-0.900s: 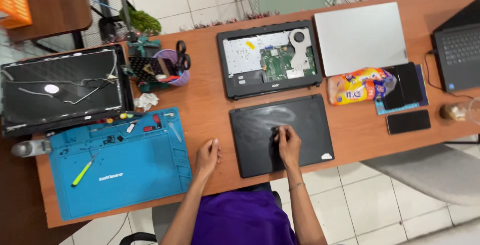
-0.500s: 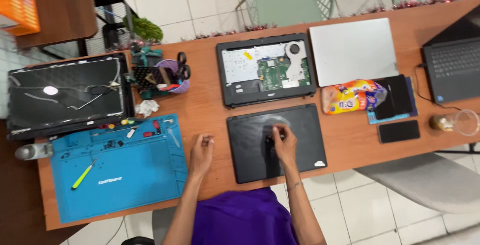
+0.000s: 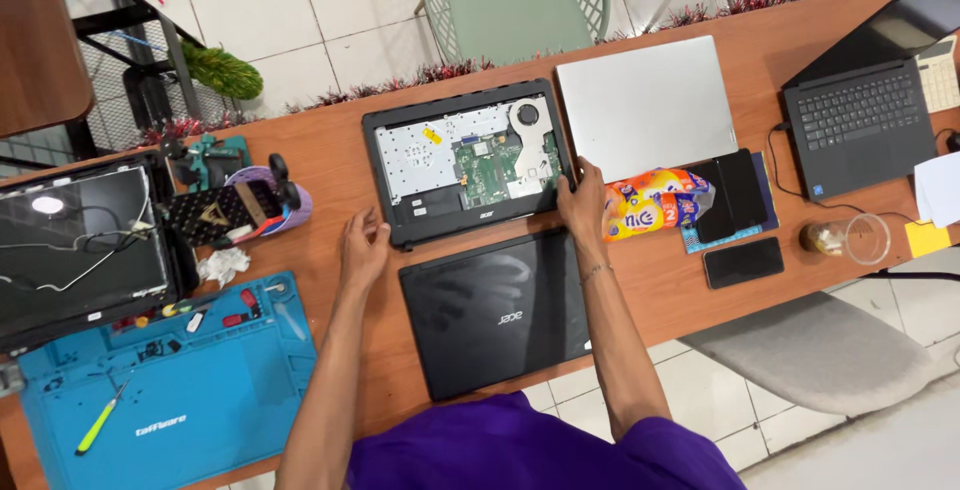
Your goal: The person handles a laptop chassis and a screen assembly by hand, disconnecting internal wires and lifting the display panel from the frame.
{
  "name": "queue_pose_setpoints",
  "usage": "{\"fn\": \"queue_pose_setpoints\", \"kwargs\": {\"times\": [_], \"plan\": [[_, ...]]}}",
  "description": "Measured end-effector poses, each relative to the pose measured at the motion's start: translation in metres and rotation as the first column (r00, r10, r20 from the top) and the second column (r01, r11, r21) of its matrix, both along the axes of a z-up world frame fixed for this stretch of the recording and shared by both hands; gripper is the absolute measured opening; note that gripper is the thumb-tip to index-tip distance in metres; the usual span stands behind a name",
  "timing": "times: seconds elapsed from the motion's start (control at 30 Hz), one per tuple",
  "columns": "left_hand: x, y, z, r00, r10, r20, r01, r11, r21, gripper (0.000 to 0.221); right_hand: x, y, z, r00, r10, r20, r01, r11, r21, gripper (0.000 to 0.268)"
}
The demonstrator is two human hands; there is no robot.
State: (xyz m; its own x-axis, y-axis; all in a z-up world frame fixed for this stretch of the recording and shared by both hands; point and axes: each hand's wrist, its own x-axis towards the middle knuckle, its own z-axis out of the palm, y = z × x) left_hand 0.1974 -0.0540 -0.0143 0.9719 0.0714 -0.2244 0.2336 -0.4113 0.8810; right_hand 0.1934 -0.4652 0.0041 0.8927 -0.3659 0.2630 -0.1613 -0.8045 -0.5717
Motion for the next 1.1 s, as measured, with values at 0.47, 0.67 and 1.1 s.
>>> {"fn": "queue_pose_setpoints", "kwargs": {"times": [0.47,0.67,1.1], "plan": [[0.017,-0.043,0.052,0.975,0.191,-0.116,-0.186,0.981,0.052,0.036,0.032,-0.001,0.021,0.967,-0.104,-0.234,0.170,0.944,0.282,0.028],[0.018,-0.052,0.070,0.968,0.239,-0.080,-0.229,0.967,0.115,0.026,0.032,0.007,0.035,0.963,-0.119,-0.243,0.206,0.905,0.373,0.026],[0.012,-0.066,0.087,0.963,0.269,-0.026,-0.261,0.949,0.177,0.026,0.021,0.006,0.029,0.985,-0.094,-0.144,0.156,0.845,0.512,0.025]]}}
